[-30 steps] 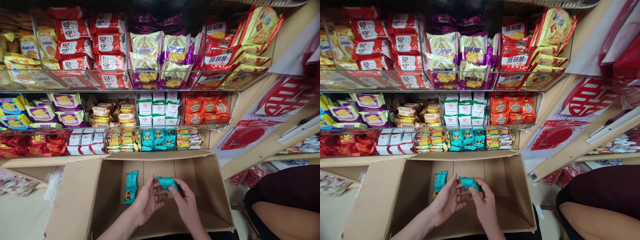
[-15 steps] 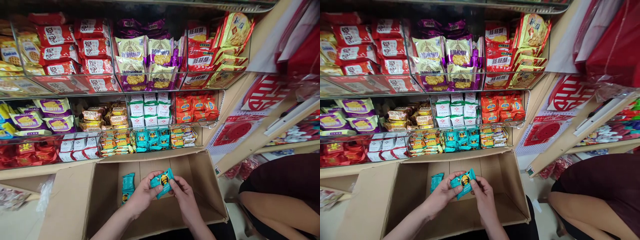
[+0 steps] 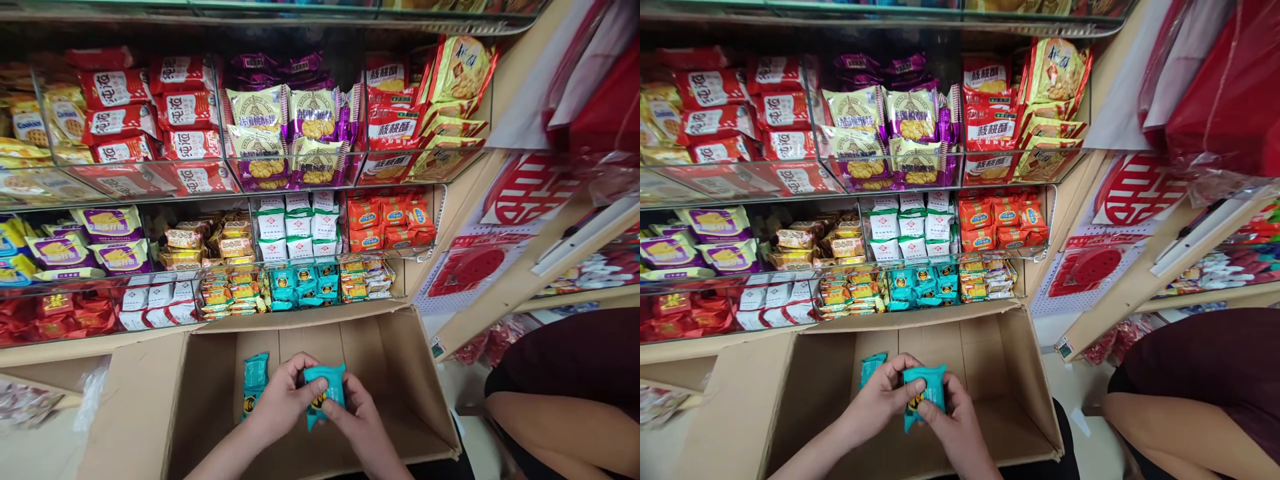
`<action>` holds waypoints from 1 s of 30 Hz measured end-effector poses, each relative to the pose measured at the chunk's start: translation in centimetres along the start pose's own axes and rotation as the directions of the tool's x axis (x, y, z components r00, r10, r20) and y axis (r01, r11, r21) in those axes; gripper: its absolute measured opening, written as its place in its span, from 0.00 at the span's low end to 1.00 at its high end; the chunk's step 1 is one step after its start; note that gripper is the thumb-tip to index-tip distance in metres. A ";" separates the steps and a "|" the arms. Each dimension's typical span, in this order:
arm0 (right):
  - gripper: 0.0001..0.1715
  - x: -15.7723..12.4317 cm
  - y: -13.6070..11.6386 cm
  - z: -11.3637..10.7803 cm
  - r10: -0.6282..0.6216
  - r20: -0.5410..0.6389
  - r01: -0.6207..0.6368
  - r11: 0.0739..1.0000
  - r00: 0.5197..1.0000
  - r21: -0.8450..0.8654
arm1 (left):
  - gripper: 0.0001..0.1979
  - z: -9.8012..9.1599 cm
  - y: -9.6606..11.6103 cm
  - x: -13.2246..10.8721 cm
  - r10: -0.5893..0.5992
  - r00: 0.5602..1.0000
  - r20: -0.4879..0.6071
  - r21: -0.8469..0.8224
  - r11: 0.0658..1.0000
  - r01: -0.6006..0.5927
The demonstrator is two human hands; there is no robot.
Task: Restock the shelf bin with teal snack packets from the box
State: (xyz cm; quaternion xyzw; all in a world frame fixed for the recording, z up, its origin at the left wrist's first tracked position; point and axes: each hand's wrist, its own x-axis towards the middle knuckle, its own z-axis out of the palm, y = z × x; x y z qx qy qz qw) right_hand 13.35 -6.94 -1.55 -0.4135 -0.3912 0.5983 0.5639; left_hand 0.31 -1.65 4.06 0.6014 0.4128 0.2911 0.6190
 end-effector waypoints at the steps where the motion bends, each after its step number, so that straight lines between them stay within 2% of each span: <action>1: 0.14 -0.1 0.1 -0.1 0.015 0.032 -0.014 0.999 0.999 -0.033 | 0.09 0.0 0.1 0.0 0.001 1.000 0.005 0.032 0.999 -0.002; 3: 0.10 -0.2 -0.1 -0.4 0.010 0.048 -0.003 0.988 0.999 -0.156 | 0.08 -0.2 0.6 -0.1 0.036 0.998 0.061 0.191 0.980 -0.047; 5: 0.09 -0.4 -0.3 -0.6 -0.003 0.056 0.018 0.963 0.998 -0.270 | 0.07 -0.3 1.2 -0.3 0.079 0.987 0.141 0.372 0.919 -0.127; 8: 0.12 -0.3 -0.6 -0.9 -0.038 0.045 0.049 0.965 0.998 -0.259 | 0.05 -0.8 2.2 -0.3 0.115 0.973 0.198 0.471 0.860 -0.198; 11: 0.17 0.2 -0.2 -1.7 -0.083 -0.034 0.076 0.983 0.996 -0.165 | 0.07 -1.9 3.2 0.5 0.188 0.981 0.048 0.399 0.897 -0.191; 14: 0.14 1.1 1.1 -3.6 -0.047 -0.125 0.008 0.957 0.991 -0.291 | 0.13 -3.8 4.5 2.4 0.238 0.960 -0.146 0.271 0.943 -0.192; 18: 0.12 1.5 3.5 -6.2 0.006 -0.182 -0.103 0.840 0.983 -0.532 | 0.15 -6.2 5.9 6.1 0.204 0.967 -0.152 0.303 0.941 -0.151; 21: 0.12 1.2 5.1 -6.9 0.099 -0.155 -0.175 0.766 0.983 -0.618 | 0.15 -6.8 5.4 9.1 0.153 0.975 -0.162 0.333 0.939 -0.092; 25: 0.12 0.9 5.9 -6.8 0.163 -0.103 -0.191 0.731 0.981 -0.656 | 0.12 -6.2 3.4 13.0 0.084 0.986 -0.142 0.439 0.898 -0.013; 30: 0.11 1.2 5.9 -6.7 0.205 -0.092 -0.211 0.693 0.974 -0.690 | 0.13 -4.6 1.5 17.1 -0.036 0.995 -0.089 0.635 0.768 0.084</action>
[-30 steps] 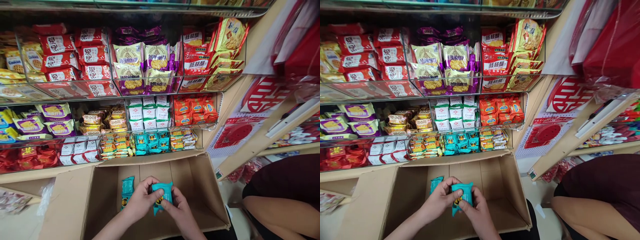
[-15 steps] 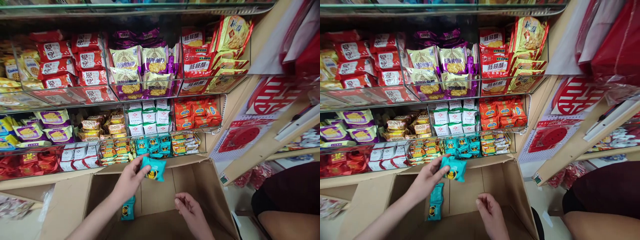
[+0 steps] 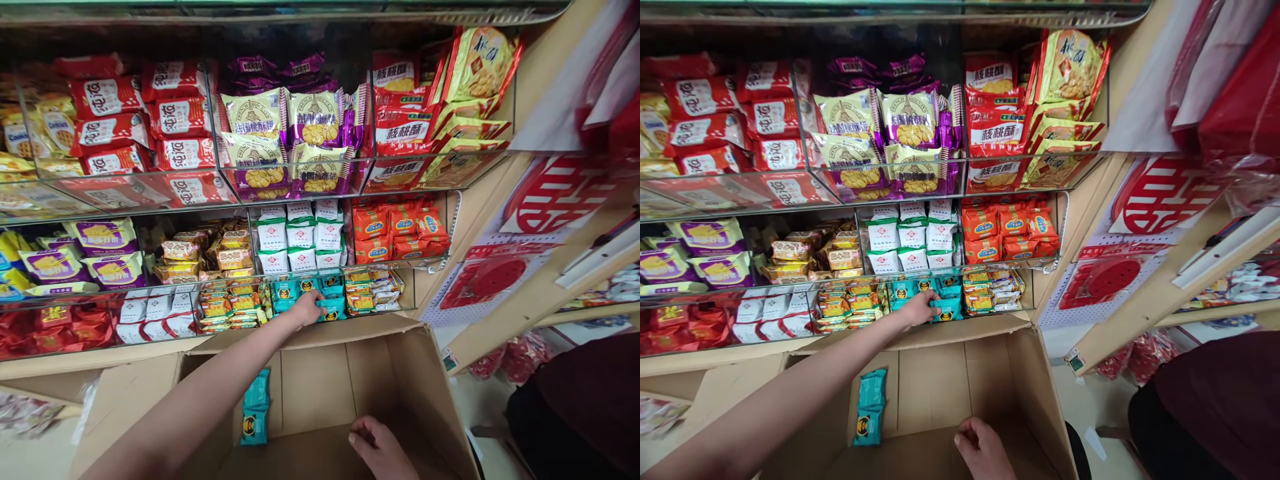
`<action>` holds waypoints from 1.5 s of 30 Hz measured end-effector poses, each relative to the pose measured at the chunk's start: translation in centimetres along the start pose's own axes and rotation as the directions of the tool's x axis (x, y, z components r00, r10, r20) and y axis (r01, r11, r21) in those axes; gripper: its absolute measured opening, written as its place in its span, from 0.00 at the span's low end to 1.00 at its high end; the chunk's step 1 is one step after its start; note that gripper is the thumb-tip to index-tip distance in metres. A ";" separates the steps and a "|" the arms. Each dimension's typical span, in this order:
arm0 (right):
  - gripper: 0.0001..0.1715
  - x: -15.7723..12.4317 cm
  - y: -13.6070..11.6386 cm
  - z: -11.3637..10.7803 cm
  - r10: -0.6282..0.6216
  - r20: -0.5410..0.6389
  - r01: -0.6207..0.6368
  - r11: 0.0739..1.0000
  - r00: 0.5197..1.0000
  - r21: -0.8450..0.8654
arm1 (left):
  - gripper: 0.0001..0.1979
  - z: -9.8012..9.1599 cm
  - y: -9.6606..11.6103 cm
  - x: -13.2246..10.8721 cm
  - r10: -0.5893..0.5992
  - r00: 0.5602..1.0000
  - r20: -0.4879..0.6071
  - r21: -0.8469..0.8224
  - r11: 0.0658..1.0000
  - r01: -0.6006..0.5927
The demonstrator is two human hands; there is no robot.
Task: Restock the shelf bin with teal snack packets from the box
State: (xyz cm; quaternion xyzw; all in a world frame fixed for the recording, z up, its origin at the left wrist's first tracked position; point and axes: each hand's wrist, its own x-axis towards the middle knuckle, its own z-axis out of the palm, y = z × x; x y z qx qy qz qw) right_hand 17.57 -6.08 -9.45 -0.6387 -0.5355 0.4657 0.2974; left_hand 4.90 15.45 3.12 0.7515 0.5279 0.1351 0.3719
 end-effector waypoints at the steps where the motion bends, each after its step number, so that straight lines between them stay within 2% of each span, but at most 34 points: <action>1: 0.11 0.0 0.1 0.0 0.004 0.009 -0.004 1.000 1.000 0.005 | 0.13 0.3 0.1 0.6 0.007 1.000 0.020 0.052 0.999 -0.008; 5: 0.12 0.1 0.5 -0.1 0.021 0.002 -0.021 0.999 1.000 0.044 | 0.12 1.0 0.1 2.2 0.067 0.995 0.071 0.251 0.964 -0.083; 9: 0.12 0.1 0.6 -0.2 0.042 0.016 -0.043 0.998 0.999 0.053 | 0.13 0.8 -0.2 3.2 0.065 0.994 0.092 0.426 0.899 -0.099; 18: 0.11 0.5 0.8 -0.1 0.060 0.073 -0.064 0.996 0.996 0.055 | 0.14 0.8 0.2 3.1 0.101 0.983 0.153 0.619 0.766 -0.175; 25: 0.12 0.5 1.0 0.0 0.074 0.056 -0.078 0.995 0.996 0.069 | 0.14 0.8 0.2 2.7 0.120 0.986 0.113 0.704 0.691 -0.164; 30: 0.11 1.1 1.7 0.4 0.092 0.102 -0.097 0.994 0.990 0.042 | 0.12 1.6 1.3 2.7 0.152 0.982 0.116 0.764 0.617 -0.186; 36: 0.10 1.2 1.6 0.3 0.066 0.073 -0.069 0.996 0.995 0.051 | 0.11 1.9 1.4 2.7 0.280 0.944 0.172 0.784 0.541 -0.303; 40: 0.10 0.8 0.9 -0.1 0.068 0.061 -0.071 0.996 0.996 0.059 | 0.10 2.1 0.9 2.8 0.333 0.913 0.237 0.748 0.537 -0.390; 45: 0.10 0.5 0.3 -0.2 0.089 0.050 -0.093 0.994 0.995 0.065 | 0.09 2.3 0.6 3.3 0.328 0.916 0.230 0.709 0.589 -0.388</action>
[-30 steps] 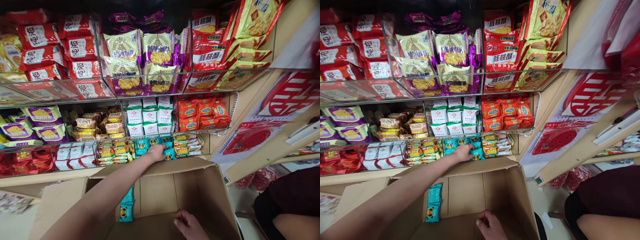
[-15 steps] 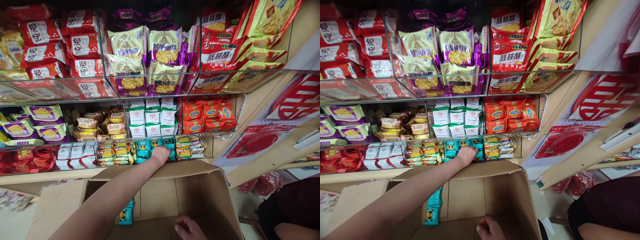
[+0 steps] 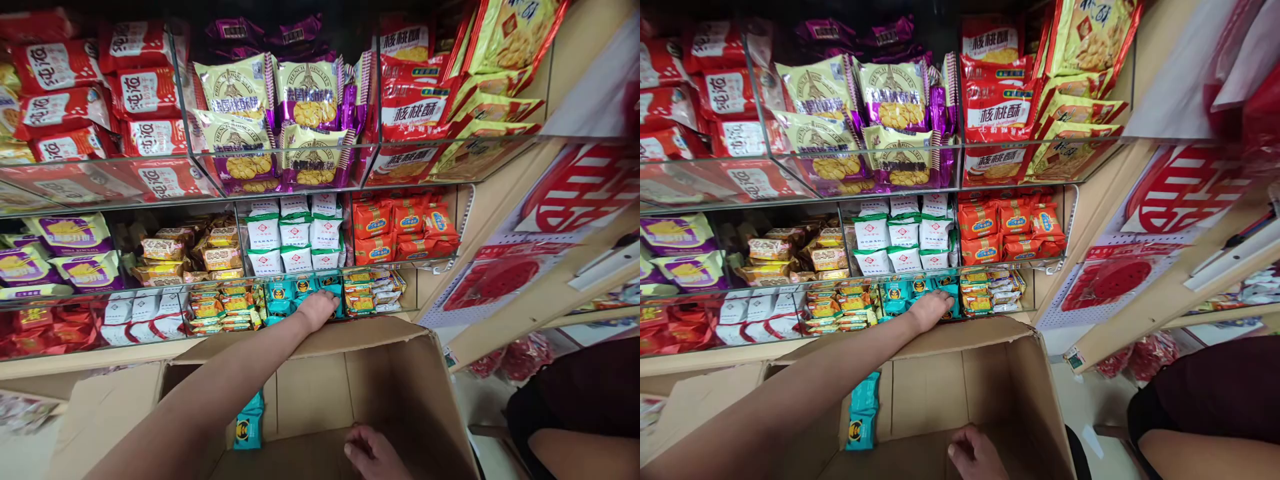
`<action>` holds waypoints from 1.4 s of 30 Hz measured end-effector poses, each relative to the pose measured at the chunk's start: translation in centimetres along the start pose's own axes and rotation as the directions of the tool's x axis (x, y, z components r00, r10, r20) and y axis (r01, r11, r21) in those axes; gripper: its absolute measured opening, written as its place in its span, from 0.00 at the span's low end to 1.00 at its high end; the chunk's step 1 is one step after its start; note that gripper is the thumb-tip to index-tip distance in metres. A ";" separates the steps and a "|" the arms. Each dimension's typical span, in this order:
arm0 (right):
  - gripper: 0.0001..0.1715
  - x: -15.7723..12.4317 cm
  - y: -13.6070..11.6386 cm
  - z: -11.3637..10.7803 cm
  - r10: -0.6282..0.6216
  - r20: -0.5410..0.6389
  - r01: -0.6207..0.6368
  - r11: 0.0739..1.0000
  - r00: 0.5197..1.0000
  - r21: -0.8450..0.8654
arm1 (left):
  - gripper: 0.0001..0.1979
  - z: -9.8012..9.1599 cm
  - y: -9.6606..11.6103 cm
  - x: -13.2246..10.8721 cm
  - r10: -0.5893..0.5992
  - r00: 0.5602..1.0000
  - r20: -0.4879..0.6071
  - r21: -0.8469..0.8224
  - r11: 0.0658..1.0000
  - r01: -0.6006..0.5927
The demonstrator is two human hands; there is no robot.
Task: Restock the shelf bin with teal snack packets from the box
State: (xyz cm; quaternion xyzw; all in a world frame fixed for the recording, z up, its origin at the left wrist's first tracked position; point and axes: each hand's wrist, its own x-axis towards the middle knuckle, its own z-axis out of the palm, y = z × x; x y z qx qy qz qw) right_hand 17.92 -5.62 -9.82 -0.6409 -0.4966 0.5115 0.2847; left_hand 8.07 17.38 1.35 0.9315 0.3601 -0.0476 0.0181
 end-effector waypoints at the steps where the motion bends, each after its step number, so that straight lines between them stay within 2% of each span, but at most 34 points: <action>1: 0.10 -0.1 0.0 0.0 -0.002 -0.003 0.002 1.000 1.000 0.003 | 0.09 -0.2 -0.1 0.1 -0.005 1.000 -0.002 -0.019 1.000 0.005; 3: 0.10 -0.2 0.1 0.0 -0.008 -0.008 0.008 1.000 1.000 0.009 | 0.09 -1.0 -0.1 -0.1 -0.014 1.000 -0.006 -0.067 0.998 0.013; 5: 0.11 -0.2 0.2 0.0 -0.006 -0.016 0.006 1.000 1.000 0.014 | 0.10 -2.3 0.0 -1.4 -0.026 0.999 -0.031 -0.127 0.992 0.022; 7: 0.12 -0.2 0.5 0.0 0.001 -0.030 -0.001 1.000 1.000 0.016 | 0.10 -3.7 0.5 -4.3 -0.050 0.994 -0.094 -0.189 0.981 0.032; 9: 0.13 -0.2 0.8 0.0 0.012 -0.035 -0.011 1.000 0.999 0.022 | 0.13 -4.3 1.3 -8.9 -0.084 0.979 -0.184 -0.237 0.971 0.038; 11: 0.13 0.0 1.1 0.2 0.017 -0.023 -0.016 0.999 1.000 0.035 | 0.14 -3.4 2.1 -14.4 -0.081 0.973 -0.215 -0.274 0.962 0.020; 12: 0.13 0.0 1.3 0.3 0.012 -0.012 -0.011 0.999 1.000 0.044 | 0.13 -2.3 2.4 -16.9 0.004 0.979 -0.202 -0.324 0.943 -0.071; 13: 0.13 0.1 1.5 0.4 0.002 0.001 -0.002 0.998 1.000 0.055 | 0.13 -0.8 2.6 -19.0 0.141 0.984 -0.110 -0.375 0.911 -0.172; 14: 0.12 0.2 1.6 0.5 -0.009 0.016 0.008 0.998 1.000 0.067 | 0.12 1.0 2.6 -20.6 0.183 0.983 -0.012 -0.394 0.903 -0.173; 15: 0.12 0.2 1.8 0.7 -0.019 0.033 0.016 0.997 0.999 0.080 | 0.13 2.9 2.5 -21.7 0.083 0.995 0.051 -0.379 0.924 -0.057; 16: 0.12 0.2 1.9 0.8 -0.025 0.047 0.020 0.995 0.999 0.094 | 0.18 4.9 2.2 -22.2 -0.114 0.988 0.100 -0.328 0.934 0.141; 17: 0.12 0.2 2.0 0.8 -0.024 0.059 0.017 0.994 0.998 0.108 | 0.24 6.8 1.9 -22.2 -0.357 0.923 0.143 -0.240 0.893 0.382; 18: 0.12 0.2 2.0 0.9 -0.013 0.066 0.005 0.992 0.998 0.122 | 0.28 8.5 1.5 -22.0 -0.489 0.860 0.147 -0.195 0.838 0.509; 20: 0.13 0.1 2.1 1.0 0.014 0.061 -0.023 0.988 0.998 0.150 | 0.30 11.1 0.8 -21.2 -0.620 0.766 0.172 -0.164 0.748 0.643; 21: 0.14 0.0 2.1 1.0 0.025 0.055 -0.034 0.986 0.998 0.163 | 0.30 11.9 0.6 -20.9 -0.652 0.736 0.184 -0.165 0.718 0.677; 23: 0.15 -0.1 2.1 0.9 0.046 0.037 -0.052 0.983 0.998 0.178 | 0.29 12.7 0.2 -20.9 -0.681 0.707 0.192 -0.188 0.682 0.707; 27: 0.17 0.0 2.1 0.8 0.065 0.007 -0.065 0.980 0.998 0.188 | 0.22 12.0 -0.9 -22.2 -0.678 0.714 0.171 -0.331 0.643 0.690; 31: 0.17 0.0 0.8 0.9 0.019 0.003 -0.019 0.986 1.000 0.166 | 0.09 9.8 -0.9 -22.8 -0.614 0.767 0.186 -0.613 0.537 0.579; 33: 0.18 -0.3 -0.8 1.3 -0.047 -0.020 0.050 0.981 0.999 0.188 | 0.06 8.4 0.3 -22.3 -0.567 0.802 0.185 -0.769 0.424 0.478; 35: 0.22 -0.7 -3.1 2.0 -0.100 -0.032 0.105 0.950 0.994 0.295 | 0.09 6.9 2.3 -21.6 -0.508 0.841 0.186 -0.892 0.272 0.361; 37: 0.25 -1.1 -5.6 2.8 -0.137 -0.035 0.139 0.899 0.990 0.414 | 0.13 5.4 4.3 -20.9 -0.462 0.867 0.186 -0.958 0.110 0.264; 38: 0.23 -1.2 -6.8 3.1 -0.158 -0.056 0.167 0.887 0.986 0.430 | 0.15 4.7 5.1 -20.6 -0.436 0.881 0.185 -0.974 0.035 0.222; 40: 0.17 -1.3 -8.6 3.5 -0.196 -0.148 0.239 0.896 0.969 0.374 | 0.16 3.6 6.5 -20.2 -0.402 0.898 0.176 -0.984 -0.092 0.151; 42: 0.18 -1.4 -9.7 3.7 -0.215 -0.257 0.285 0.918 0.942 0.275 | 0.17 2.9 7.3 -20.0 -0.405 0.900 0.160 -0.978 -0.186 0.090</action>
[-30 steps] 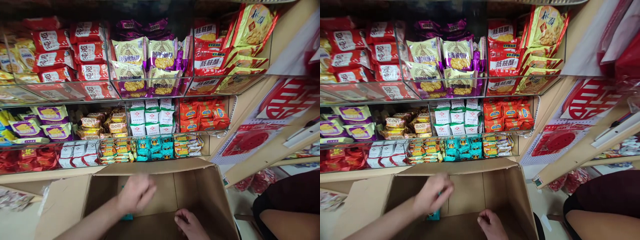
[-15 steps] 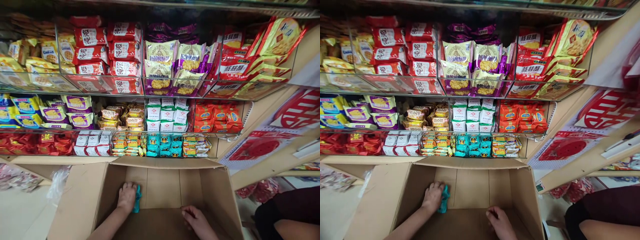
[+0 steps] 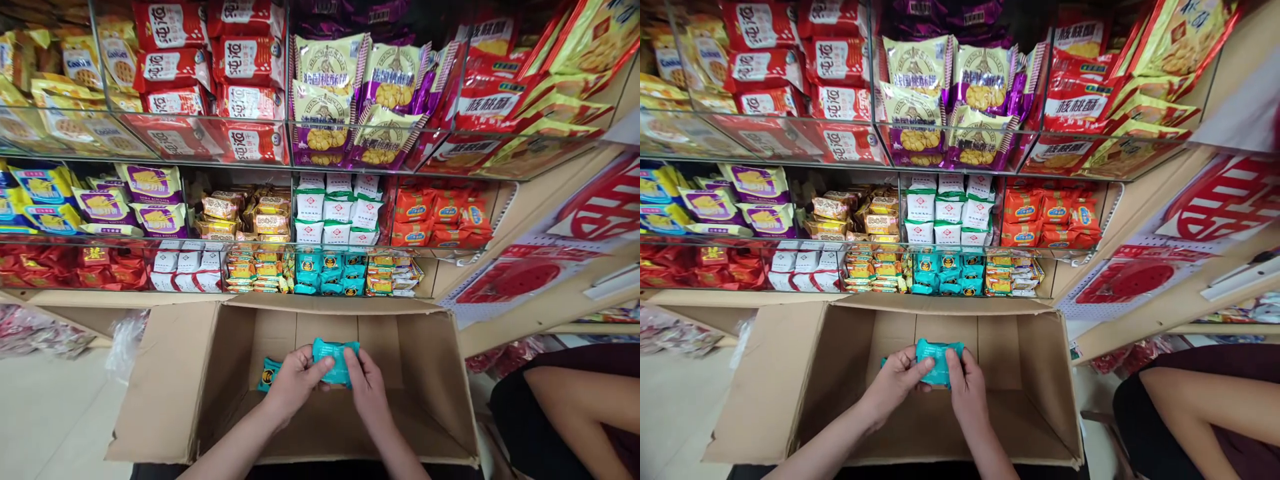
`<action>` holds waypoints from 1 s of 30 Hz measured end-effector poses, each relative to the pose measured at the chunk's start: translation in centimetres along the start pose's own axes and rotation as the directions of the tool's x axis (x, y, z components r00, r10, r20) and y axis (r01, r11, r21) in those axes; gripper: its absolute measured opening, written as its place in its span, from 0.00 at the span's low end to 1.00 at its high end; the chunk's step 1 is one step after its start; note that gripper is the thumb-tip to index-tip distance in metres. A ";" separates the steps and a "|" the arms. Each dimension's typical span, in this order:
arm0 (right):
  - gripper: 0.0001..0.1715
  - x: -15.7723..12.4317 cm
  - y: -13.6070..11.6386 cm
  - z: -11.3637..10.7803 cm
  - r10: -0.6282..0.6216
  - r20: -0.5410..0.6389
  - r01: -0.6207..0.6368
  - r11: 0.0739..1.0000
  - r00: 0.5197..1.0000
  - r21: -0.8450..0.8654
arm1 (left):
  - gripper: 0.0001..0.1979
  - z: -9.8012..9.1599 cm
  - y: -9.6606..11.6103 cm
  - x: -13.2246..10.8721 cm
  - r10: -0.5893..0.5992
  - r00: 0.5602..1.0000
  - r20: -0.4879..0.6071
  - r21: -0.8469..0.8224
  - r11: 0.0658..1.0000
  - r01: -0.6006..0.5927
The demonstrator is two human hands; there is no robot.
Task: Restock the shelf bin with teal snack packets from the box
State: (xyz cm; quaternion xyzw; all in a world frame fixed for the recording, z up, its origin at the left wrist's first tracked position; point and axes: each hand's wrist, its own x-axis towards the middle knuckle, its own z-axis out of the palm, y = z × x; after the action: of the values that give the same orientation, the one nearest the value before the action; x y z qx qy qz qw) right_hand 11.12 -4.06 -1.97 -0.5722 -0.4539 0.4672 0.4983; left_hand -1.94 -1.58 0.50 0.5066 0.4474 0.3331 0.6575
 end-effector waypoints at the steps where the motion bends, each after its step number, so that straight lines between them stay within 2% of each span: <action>1: 0.19 0.1 -0.3 0.1 -0.011 -0.043 0.010 1.000 0.999 -0.026 | 0.17 0.3 0.1 -0.1 0.009 1.000 -0.012 -0.045 0.999 -0.009; 5: 0.21 0.2 -0.7 0.0 -0.076 -0.195 0.058 0.994 0.978 -0.095 | 0.17 1.1 0.1 -0.3 -0.005 0.998 -0.057 -0.170 0.986 -0.005; 7: 0.19 0.2 -0.6 -0.2 -0.257 -0.234 0.201 0.950 0.938 -0.240 | 0.17 1.4 0.2 -0.3 -0.032 0.996 -0.080 -0.210 0.977 0.015; 9: 0.14 0.2 -0.5 -0.6 -0.508 -0.159 0.407 0.811 0.847 -0.419 | 0.18 1.6 0.6 -0.4 -0.092 0.994 -0.051 -0.311 0.948 0.071; 11: 0.12 -0.1 -0.4 -0.9 -0.688 0.016 0.602 0.622 0.725 -0.501 | 0.19 1.6 1.3 -0.4 -0.151 0.988 0.015 -0.496 0.857 0.139; 12: 0.14 -0.3 -0.4 -1.0 -0.730 0.107 0.674 0.551 0.675 -0.493 | 0.17 1.4 1.7 -0.5 -0.164 0.986 0.035 -0.585 0.796 0.154; 13: 0.15 -0.6 -0.3 -0.9 -0.745 0.174 0.722 0.517 0.644 -0.460 | 0.15 1.3 2.0 -0.5 -0.165 0.986 0.033 -0.657 0.739 0.145; 14: 0.15 -0.9 -0.3 -0.8 -0.744 0.194 0.740 0.527 0.639 -0.417 | 0.12 1.1 2.4 -0.5 -0.155 0.988 0.005 -0.704 0.701 0.114; 15: 0.15 -1.2 -0.4 -0.6 -0.727 0.158 0.722 0.583 0.669 -0.373 | 0.11 1.0 2.6 -0.5 -0.137 0.990 -0.032 -0.721 0.689 0.072; 17: 0.14 -1.7 -0.5 0.1 -0.587 -0.035 0.566 0.793 0.809 -0.224 | 0.11 0.8 3.0 -0.7 -0.092 0.993 -0.072 -0.725 0.689 0.012; 18: 0.15 -1.8 -0.7 0.5 -0.443 -0.116 0.435 0.896 0.889 -0.087 | 0.11 0.7 3.0 -0.7 -0.063 0.995 -0.081 -0.715 0.699 -0.013; 19: 0.15 -1.8 -0.8 0.8 -0.270 -0.131 0.281 0.957 0.954 0.074 | 0.12 0.8 3.0 -0.8 -0.031 0.995 -0.090 -0.696 0.716 -0.041; 20: 0.16 -1.8 -1.0 1.2 -0.111 -0.077 0.126 0.966 0.991 0.227 | 0.13 0.8 3.0 -0.9 0.003 0.995 -0.100 -0.672 0.737 -0.070; 21: 0.15 -1.7 -1.2 1.4 0.000 0.015 -0.005 0.939 1.000 0.345 | 0.14 0.9 2.8 -0.9 0.032 0.993 -0.113 -0.645 0.758 -0.097; 22: 0.13 -1.6 -1.4 1.6 0.054 0.096 -0.090 0.905 0.994 0.417 | 0.15 1.0 2.7 -0.9 0.046 0.991 -0.126 -0.618 0.778 -0.114; 23: 0.12 -1.5 -1.6 1.6 0.067 0.139 -0.123 0.887 0.988 0.446 | 0.16 1.1 2.5 -1.0 0.040 0.990 -0.137 -0.593 0.797 -0.114; 26: 0.10 -1.4 -1.6 1.0 0.003 0.105 -0.040 0.935 0.994 0.351 | 0.18 0.8 1.6 -1.0 -0.012 0.989 -0.149 -0.471 0.880 -0.060; 28: 0.10 -1.4 -1.2 0.3 -0.047 0.082 0.026 0.972 0.996 0.234 | 0.15 0.3 1.1 -1.1 0.007 0.988 -0.155 -0.303 0.951 -0.054; 30: 0.11 -1.5 -0.6 -0.2 -0.067 0.068 0.054 0.983 0.995 0.173 | 0.12 -0.3 1.0 -1.2 0.045 0.989 -0.142 -0.159 0.985 -0.068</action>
State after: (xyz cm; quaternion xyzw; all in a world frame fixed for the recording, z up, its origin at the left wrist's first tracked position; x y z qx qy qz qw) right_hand 11.04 -5.49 -1.20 -0.4956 -0.4474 0.5100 0.5424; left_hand -2.64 -2.26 1.70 0.4391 0.4484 0.4215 0.6546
